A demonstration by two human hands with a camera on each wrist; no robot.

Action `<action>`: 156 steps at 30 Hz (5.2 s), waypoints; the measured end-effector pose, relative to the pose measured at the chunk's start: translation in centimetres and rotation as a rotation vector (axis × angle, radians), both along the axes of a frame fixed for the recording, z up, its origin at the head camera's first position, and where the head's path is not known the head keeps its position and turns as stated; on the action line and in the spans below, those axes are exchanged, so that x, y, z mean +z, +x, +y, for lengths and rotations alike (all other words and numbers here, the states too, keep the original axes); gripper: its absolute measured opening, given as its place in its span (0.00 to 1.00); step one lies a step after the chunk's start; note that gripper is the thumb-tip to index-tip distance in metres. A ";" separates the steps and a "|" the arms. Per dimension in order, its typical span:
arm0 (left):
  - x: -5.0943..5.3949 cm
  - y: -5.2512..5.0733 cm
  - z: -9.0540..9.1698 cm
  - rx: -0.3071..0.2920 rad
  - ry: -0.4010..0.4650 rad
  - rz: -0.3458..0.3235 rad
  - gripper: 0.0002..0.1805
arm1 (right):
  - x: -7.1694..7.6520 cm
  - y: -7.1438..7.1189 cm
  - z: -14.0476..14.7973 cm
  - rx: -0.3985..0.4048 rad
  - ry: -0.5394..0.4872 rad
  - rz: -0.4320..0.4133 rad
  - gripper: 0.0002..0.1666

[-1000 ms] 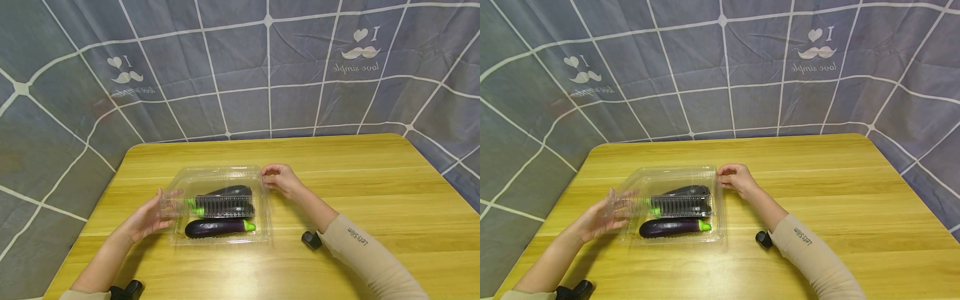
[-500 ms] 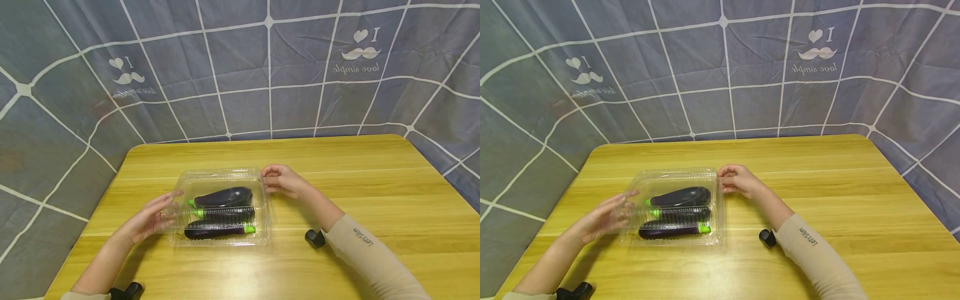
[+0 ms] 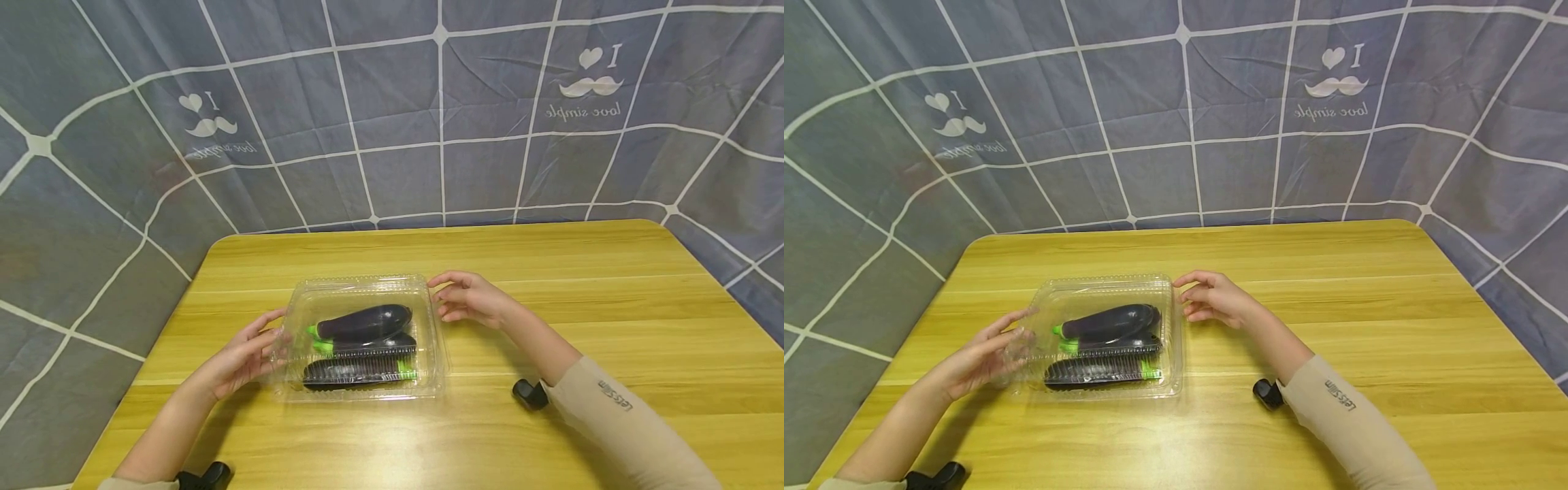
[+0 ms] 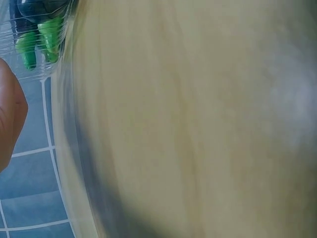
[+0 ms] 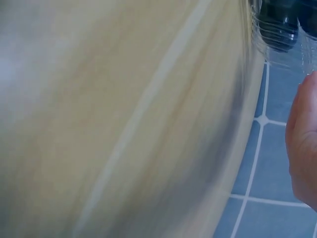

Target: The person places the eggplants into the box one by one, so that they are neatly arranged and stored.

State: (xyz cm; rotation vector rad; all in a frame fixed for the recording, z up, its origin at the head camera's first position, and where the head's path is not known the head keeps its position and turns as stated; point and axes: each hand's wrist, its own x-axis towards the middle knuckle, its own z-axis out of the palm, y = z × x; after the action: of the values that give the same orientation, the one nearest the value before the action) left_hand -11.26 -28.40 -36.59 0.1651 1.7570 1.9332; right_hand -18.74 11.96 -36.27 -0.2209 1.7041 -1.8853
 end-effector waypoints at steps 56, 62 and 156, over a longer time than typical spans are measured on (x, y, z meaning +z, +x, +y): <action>2.2 0.1 -0.8 -0.341 -0.119 0.042 0.46 | 0.9 7.8 -0.9 0.230 -0.022 -0.134 0.71; 2.3 0.3 -0.6 -0.377 -0.123 0.023 0.52 | 1.0 7.8 -1.1 0.229 -0.035 -0.165 0.70; 3.1 0.3 -0.4 -0.374 -0.344 0.092 0.52 | 1.7 6.4 -0.7 0.229 0.063 -0.161 0.71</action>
State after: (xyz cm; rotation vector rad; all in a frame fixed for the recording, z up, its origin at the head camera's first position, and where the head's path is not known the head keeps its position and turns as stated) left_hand -11.00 -28.82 -33.47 0.4310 1.9268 1.3611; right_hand -12.36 11.28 -34.58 -0.2229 1.5571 -1.6351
